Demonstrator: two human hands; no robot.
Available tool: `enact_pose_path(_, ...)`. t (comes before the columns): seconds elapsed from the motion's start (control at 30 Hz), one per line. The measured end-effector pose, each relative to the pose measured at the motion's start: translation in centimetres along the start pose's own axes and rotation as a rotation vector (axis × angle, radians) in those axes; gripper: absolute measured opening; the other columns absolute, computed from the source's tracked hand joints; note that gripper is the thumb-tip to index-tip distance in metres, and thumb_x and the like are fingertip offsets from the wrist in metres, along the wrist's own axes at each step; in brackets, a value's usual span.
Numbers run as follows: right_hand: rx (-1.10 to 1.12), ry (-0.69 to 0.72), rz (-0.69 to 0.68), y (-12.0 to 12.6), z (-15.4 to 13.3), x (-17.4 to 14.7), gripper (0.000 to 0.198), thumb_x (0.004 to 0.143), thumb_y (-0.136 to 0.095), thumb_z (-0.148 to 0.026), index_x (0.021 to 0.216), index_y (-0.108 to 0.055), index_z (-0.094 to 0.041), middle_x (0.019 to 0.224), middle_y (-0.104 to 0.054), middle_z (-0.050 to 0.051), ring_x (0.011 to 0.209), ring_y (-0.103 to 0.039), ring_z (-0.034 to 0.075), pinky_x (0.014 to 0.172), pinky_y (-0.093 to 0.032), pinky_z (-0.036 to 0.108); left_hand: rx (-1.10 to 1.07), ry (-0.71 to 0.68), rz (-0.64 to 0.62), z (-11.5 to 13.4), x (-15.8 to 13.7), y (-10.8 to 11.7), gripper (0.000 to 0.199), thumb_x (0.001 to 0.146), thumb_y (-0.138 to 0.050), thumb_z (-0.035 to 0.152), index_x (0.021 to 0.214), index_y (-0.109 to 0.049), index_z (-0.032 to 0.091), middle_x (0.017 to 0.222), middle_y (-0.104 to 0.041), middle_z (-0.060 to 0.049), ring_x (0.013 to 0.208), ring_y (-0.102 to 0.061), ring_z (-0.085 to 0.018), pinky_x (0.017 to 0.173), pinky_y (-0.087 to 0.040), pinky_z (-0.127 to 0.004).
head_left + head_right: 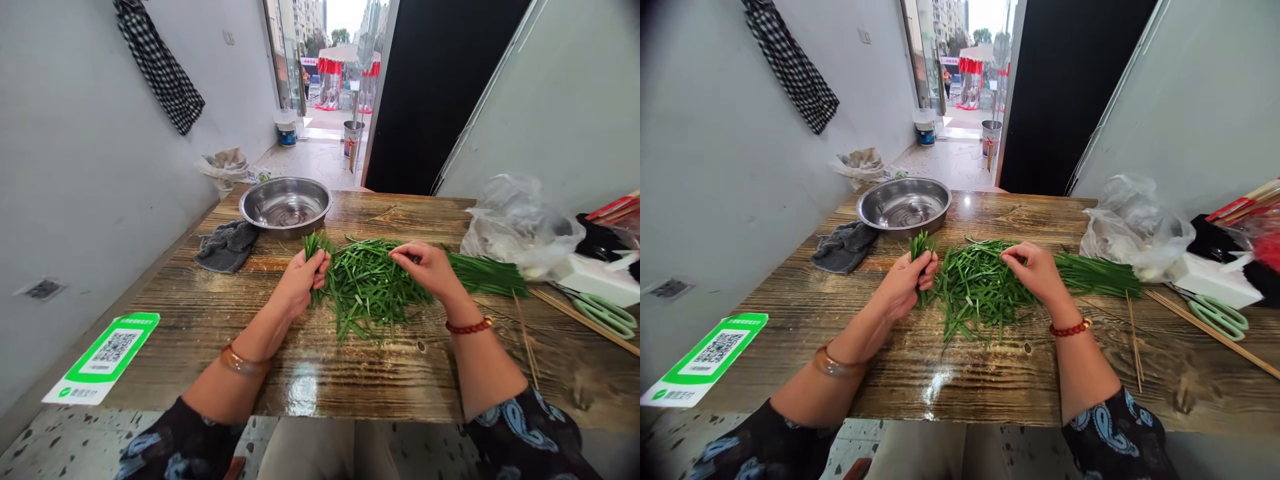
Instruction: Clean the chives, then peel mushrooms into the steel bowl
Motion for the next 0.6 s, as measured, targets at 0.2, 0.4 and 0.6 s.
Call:
enact_pose_path(0.2,-0.168,0.09,-0.107,-4.1,-2.7,-0.7,0.023,0.083,-0.062,-0.04,0.094,-0.07,-0.022,0.082,-0.064,0.005,0.079,-0.059,0.02,0.072,-0.045,0.032,0.059,-0.04,0.037,0.3,0.0,0.5,0.036,0.071,-0.072,0.042,0.071,-0.046,0.018,0.052,-0.03,0.01,0.042,-0.022,-0.003,0.037,-0.016,-0.014)
enact_pose_path(0.4,0.033,0.027,0.084,-2.5,-2.1,-0.6,0.019,0.085,-0.058,-0.033,0.078,-0.07,-0.02,0.08,-0.065,0.005,0.075,-0.058,0.018,0.069,-0.044,0.031,0.068,0.021,-0.034,-0.6,-0.2,-0.2,0.032,0.077,-0.065,0.046,0.077,-0.054,0.016,0.052,-0.034,0.009,0.041,-0.022,-0.003,0.037,-0.015,-0.015)
enact_pose_path(0.6,0.482,-0.251,0.117,-2.4,-0.8,-0.9,0.025,0.075,-0.069,-0.043,0.077,-0.072,-0.019,0.069,-0.066,0.0,0.061,-0.054,0.013,0.058,-0.041,0.027,0.076,0.069,-0.134,-1.2,-0.7,-1.6,0.031,0.076,-0.067,0.044,0.078,-0.058,0.015,0.052,-0.035,0.009,0.041,-0.023,-0.002,0.038,-0.014,-0.016)
Point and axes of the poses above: each hand's wrist, its own x-axis towards the middle knuckle, its own y-axis out of the back of the hand, z = x × y, the point moved 10 cm from there along x, towards the middle knuckle
